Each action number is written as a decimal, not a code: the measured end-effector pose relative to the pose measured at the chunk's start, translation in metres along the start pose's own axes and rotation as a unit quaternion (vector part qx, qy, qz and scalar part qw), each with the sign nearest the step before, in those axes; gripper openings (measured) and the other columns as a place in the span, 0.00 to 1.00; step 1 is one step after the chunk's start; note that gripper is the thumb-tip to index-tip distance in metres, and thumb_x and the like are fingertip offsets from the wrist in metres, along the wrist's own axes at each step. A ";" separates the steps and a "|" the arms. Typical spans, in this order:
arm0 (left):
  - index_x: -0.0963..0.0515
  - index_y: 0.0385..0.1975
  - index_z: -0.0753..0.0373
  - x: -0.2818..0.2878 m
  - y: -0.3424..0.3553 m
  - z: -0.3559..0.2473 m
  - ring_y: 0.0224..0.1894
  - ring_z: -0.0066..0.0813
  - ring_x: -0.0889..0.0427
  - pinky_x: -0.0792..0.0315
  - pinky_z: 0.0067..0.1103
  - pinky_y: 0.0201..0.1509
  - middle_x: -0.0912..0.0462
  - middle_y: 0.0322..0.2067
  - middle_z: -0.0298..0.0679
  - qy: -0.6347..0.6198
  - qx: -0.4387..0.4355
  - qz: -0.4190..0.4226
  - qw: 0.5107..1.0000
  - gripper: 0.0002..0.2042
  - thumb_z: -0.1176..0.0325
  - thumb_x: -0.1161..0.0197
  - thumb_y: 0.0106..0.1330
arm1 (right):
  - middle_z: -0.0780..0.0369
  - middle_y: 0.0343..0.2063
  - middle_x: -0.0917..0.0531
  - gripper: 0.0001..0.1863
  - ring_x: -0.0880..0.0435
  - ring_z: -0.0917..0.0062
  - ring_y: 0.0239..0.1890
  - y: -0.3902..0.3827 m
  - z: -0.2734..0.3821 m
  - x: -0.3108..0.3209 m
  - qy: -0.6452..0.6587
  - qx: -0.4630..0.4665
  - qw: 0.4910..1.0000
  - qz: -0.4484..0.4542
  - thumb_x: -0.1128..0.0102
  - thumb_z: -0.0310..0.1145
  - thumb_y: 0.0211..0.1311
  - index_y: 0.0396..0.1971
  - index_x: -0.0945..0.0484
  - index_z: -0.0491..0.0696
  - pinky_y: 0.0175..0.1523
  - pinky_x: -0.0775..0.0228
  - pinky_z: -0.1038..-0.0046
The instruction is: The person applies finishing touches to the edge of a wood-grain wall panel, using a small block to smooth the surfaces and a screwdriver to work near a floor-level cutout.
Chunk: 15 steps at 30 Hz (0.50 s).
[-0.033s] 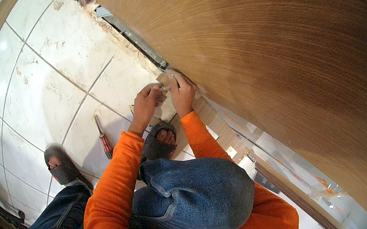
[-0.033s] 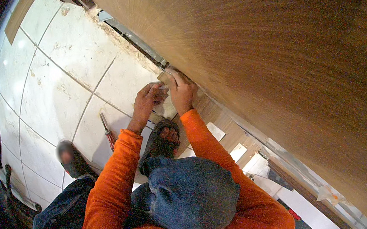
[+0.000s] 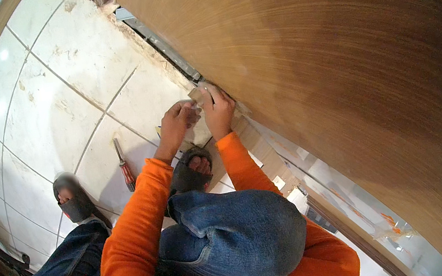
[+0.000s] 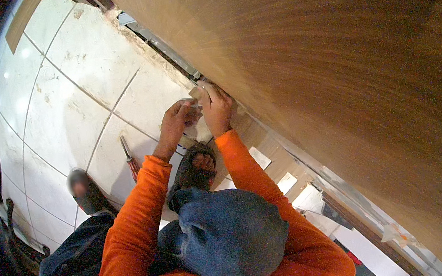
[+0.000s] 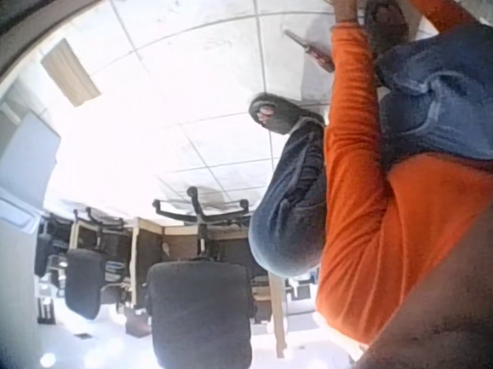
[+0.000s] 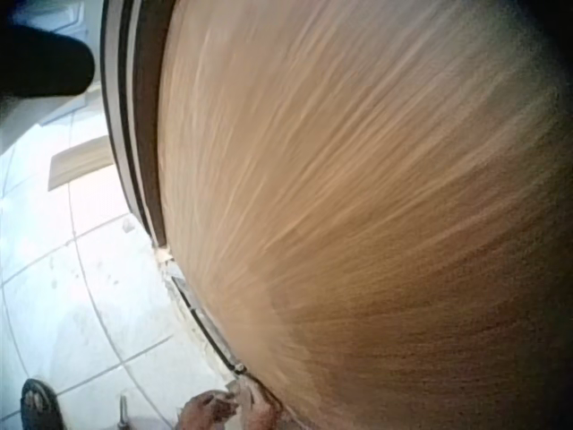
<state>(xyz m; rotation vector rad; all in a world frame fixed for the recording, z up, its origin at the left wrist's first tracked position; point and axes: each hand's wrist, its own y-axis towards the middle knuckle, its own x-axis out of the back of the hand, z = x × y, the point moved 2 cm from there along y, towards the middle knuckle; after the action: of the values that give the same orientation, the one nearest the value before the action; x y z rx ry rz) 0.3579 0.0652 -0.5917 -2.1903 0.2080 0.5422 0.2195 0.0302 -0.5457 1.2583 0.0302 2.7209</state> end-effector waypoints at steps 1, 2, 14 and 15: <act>0.22 0.53 0.65 -0.001 0.000 -0.003 0.39 0.24 0.15 0.22 0.21 0.44 0.14 0.40 0.38 0.013 -0.004 0.000 1.000 0.17 0.58 0.49 0.78 | 0.55 0.38 0.13 0.10 0.14 0.58 0.42 0.005 0.001 0.000 -0.005 0.003 1.000 0.002 0.44 0.32 0.68 0.40 0.16 0.43 0.51 0.26 0.63; 0.22 0.53 0.65 -0.001 0.000 -0.005 0.39 0.25 0.15 0.22 0.21 0.44 0.14 0.40 0.39 0.027 -0.007 0.000 1.000 0.17 0.59 0.49 0.78 | 0.55 0.38 0.13 0.10 0.14 0.58 0.42 0.008 0.002 0.000 -0.010 0.006 1.000 0.003 0.44 0.31 0.68 0.40 0.16 0.43 0.50 0.26 0.62; 0.20 0.48 0.67 -0.003 0.003 -0.004 0.33 0.21 0.16 0.22 0.19 0.37 0.15 0.34 0.38 0.083 -0.037 -0.023 0.996 0.15 0.63 0.51 0.78 | 0.51 0.36 0.15 0.08 0.15 0.53 0.38 0.008 0.007 -0.005 -0.098 0.026 0.993 0.060 0.43 0.30 0.68 0.41 0.20 0.44 0.42 0.24 0.60; 0.20 0.47 0.67 -0.003 0.003 -0.002 0.32 0.20 0.17 0.22 0.19 0.37 0.15 0.33 0.37 0.084 -0.036 -0.025 0.995 0.15 0.63 0.51 0.78 | 0.51 0.35 0.15 0.07 0.16 0.53 0.38 0.008 0.006 -0.005 -0.099 0.039 0.993 0.059 0.42 0.30 0.67 0.41 0.21 0.43 0.41 0.24 0.59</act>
<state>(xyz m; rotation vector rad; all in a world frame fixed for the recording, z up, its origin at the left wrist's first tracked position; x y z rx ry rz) 0.3548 0.0618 -0.5910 -2.3069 0.2256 0.3417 0.2265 0.0214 -0.5451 1.5951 0.0419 2.6993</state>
